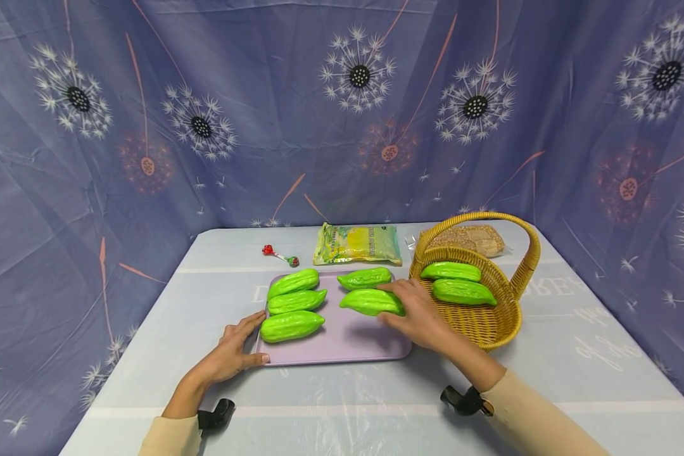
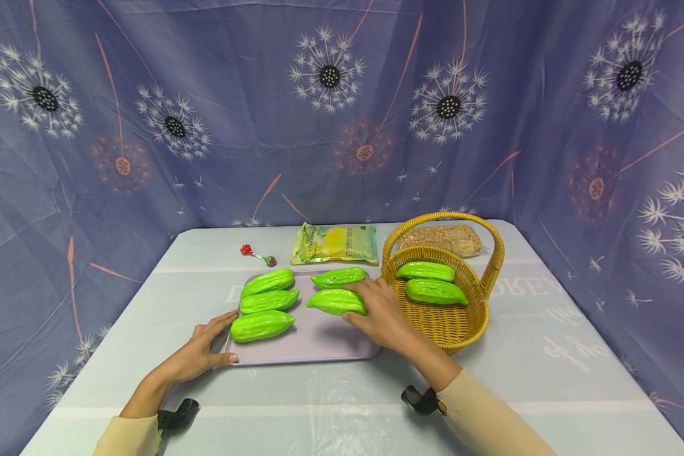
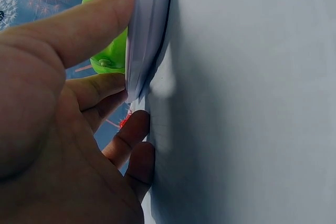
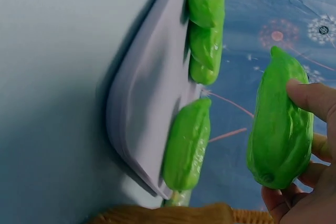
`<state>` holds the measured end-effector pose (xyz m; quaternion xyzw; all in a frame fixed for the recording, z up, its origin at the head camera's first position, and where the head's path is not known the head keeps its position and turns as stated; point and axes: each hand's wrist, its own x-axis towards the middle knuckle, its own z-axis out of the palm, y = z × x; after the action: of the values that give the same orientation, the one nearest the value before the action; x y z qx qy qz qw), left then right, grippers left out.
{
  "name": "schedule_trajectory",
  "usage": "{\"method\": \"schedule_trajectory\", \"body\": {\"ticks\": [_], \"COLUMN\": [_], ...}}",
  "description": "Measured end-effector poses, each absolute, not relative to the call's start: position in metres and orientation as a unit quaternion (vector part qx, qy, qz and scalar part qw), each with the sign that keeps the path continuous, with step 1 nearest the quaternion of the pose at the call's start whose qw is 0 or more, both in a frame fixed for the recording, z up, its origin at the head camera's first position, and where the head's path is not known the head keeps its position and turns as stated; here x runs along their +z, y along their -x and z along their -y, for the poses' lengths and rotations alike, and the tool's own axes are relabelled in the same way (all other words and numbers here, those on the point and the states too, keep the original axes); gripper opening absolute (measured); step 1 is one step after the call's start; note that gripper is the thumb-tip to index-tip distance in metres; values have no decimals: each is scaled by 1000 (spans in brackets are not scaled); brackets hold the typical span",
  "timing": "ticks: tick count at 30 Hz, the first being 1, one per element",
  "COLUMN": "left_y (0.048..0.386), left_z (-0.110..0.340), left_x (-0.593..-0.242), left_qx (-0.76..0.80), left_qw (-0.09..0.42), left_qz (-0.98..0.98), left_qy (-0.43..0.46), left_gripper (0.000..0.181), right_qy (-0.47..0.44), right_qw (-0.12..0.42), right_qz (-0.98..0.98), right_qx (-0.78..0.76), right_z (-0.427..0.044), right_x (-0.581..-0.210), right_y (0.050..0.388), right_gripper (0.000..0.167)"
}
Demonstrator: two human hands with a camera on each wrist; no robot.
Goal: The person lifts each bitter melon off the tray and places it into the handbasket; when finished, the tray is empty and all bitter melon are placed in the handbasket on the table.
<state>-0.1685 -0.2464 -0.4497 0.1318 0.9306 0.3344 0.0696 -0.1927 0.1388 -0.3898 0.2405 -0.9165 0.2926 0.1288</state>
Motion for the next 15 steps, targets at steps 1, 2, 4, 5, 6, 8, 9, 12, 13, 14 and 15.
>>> {"method": "schedule_trajectory", "body": {"ticks": [1,2,4,5,6,8,9,12,13,14,15], "left_y": [169,169,169,169,169,168,168,168,168,168,168], "left_z": [246,247,247,247,247,246,246,246,246,246,245], "left_x": [-450,-450,-450,-450,-450,-450,-450,-450,-450,-450,-450], "left_qx": [334,333,333,334,335,337,338,338,338,338,337], "left_qw": [70,70,70,69,68,66,65,63,63,64,64], "left_qz": [-931,-931,-931,-931,-930,-930,-929,-929,-929,-929,-930], "left_qy": [-131,-131,-131,-132,-132,-134,-135,-136,-136,-137,-135], "left_gripper": [87,87,87,87,86,86,86,86,86,86,86], "right_qy": [-239,-238,-234,-233,-232,-231,-231,-234,-236,-238,-238], "right_qw": [130,130,128,126,126,123,123,122,123,125,126], "right_qz": [918,919,921,922,923,925,926,928,929,929,930], "right_qx": [289,286,283,282,280,277,274,261,258,253,250], "right_z": [-141,-144,-149,-151,-154,-158,-161,-169,-171,-174,-177], "right_x": [-388,-386,-382,-381,-379,-377,-376,-373,-372,-371,-371], "right_y": [192,191,189,189,188,186,186,184,184,183,183], "right_gripper": [52,51,52,52,52,52,52,52,52,51,51]}}
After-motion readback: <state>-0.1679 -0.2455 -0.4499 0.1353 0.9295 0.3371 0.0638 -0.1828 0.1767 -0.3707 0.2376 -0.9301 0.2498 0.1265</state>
